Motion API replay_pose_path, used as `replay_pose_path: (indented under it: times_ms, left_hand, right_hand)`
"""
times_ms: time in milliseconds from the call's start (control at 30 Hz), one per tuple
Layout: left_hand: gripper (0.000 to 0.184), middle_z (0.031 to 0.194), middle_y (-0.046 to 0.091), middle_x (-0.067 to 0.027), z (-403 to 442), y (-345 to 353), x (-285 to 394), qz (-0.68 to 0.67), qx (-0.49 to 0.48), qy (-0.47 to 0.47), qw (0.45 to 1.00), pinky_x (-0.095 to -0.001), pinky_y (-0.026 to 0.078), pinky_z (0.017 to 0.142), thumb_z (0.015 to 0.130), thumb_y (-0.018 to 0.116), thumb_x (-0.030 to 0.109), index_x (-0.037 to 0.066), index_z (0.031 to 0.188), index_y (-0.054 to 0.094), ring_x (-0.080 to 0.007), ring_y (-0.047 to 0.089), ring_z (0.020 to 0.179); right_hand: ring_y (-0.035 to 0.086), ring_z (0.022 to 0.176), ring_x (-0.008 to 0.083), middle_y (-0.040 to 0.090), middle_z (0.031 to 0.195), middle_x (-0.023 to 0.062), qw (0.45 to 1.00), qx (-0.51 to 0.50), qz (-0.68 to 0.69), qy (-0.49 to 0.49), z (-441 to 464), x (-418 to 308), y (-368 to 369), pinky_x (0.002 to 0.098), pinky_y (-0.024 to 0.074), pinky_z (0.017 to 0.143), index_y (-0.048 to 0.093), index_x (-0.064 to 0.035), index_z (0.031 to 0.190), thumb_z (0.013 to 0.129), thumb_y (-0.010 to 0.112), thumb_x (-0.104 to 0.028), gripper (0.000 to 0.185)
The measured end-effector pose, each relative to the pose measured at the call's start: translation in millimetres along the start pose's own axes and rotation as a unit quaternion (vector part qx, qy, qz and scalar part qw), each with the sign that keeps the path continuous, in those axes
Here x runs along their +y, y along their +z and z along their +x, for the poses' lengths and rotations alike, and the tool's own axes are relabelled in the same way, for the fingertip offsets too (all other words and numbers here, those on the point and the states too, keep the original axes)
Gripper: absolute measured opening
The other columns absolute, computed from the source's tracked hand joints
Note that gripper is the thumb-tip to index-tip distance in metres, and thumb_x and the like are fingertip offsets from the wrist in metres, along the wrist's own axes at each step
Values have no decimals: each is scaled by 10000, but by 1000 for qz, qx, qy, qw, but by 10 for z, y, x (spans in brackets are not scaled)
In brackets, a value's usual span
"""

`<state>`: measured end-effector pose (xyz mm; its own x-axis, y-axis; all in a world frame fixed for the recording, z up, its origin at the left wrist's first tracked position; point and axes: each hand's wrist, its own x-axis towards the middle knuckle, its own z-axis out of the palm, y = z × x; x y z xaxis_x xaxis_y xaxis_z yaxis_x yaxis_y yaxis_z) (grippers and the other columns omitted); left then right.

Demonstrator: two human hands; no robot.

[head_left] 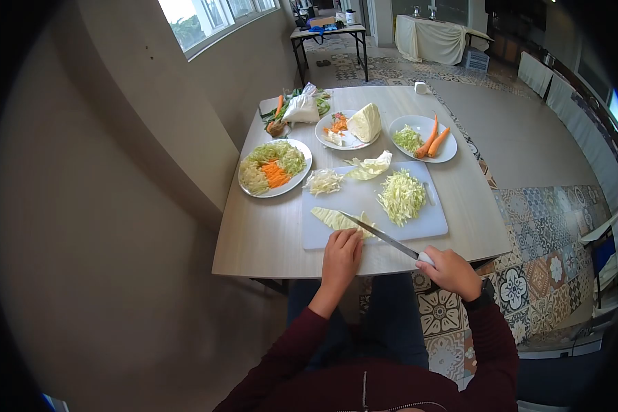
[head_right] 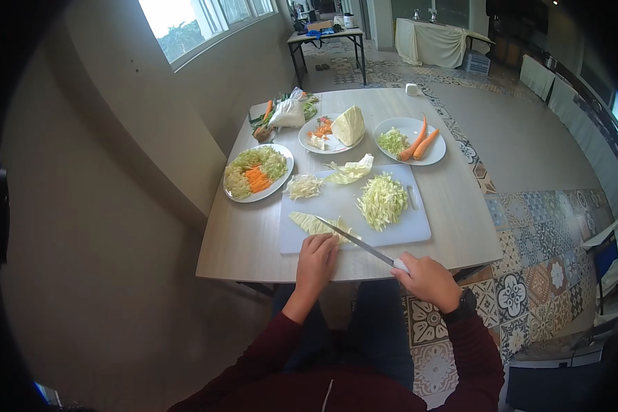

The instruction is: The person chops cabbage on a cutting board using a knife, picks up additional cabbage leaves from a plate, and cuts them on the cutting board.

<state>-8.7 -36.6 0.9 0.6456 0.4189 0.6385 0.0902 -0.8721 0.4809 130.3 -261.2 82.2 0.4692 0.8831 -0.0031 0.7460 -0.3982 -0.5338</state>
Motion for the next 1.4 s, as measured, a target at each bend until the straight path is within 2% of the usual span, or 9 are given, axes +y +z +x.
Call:
replay_pose_path:
  times_ms: [267,433,667,900,1400]
  left_hand:
    - [216,1083,679,-96,-23,-6,-8,25,4,-6,1000,-403,494,906,813,642,13,19,1022,697,-292,598,1050]
    - [219,1079,656,-125,-14,-26,26,31,3,-18,999,-402,497,887,808,666,12,43,1021,707,-320,601,1021]
    - [239,1060,634,-140,-22,-13,7,16,2,-34,999,-409,497,861,804,684,18,55,1039,711,-335,599,1003]
    - [254,1071,629,-128,-47,0,4,21,-12,-41,999,-407,500,866,795,677,25,48,1046,709,-311,595,1006]
    - [265,1063,623,-138,-45,-7,13,15,-6,-51,999,-405,500,850,785,673,13,47,1046,709,-312,591,979]
  right_hand:
    - [616,676,447,635,703,236,996,-11,-88,-27,161,19,-12,539,475,618,582,-40,945,940,578,-348,308]
    - [620,671,440,638,698,224,989,-37,-137,-39,211,74,-119,544,475,622,582,-51,943,941,569,-357,306]
    - [618,703,455,637,719,240,986,-97,-135,-4,86,163,-286,548,474,647,564,-32,957,952,548,-344,312]
    - [613,736,475,635,742,264,982,-150,-113,30,69,152,-338,551,474,682,532,-2,965,965,536,-314,312]
    - [613,753,482,633,769,285,976,-186,-109,-27,585,114,-123,541,477,705,491,18,1005,985,506,-319,338]
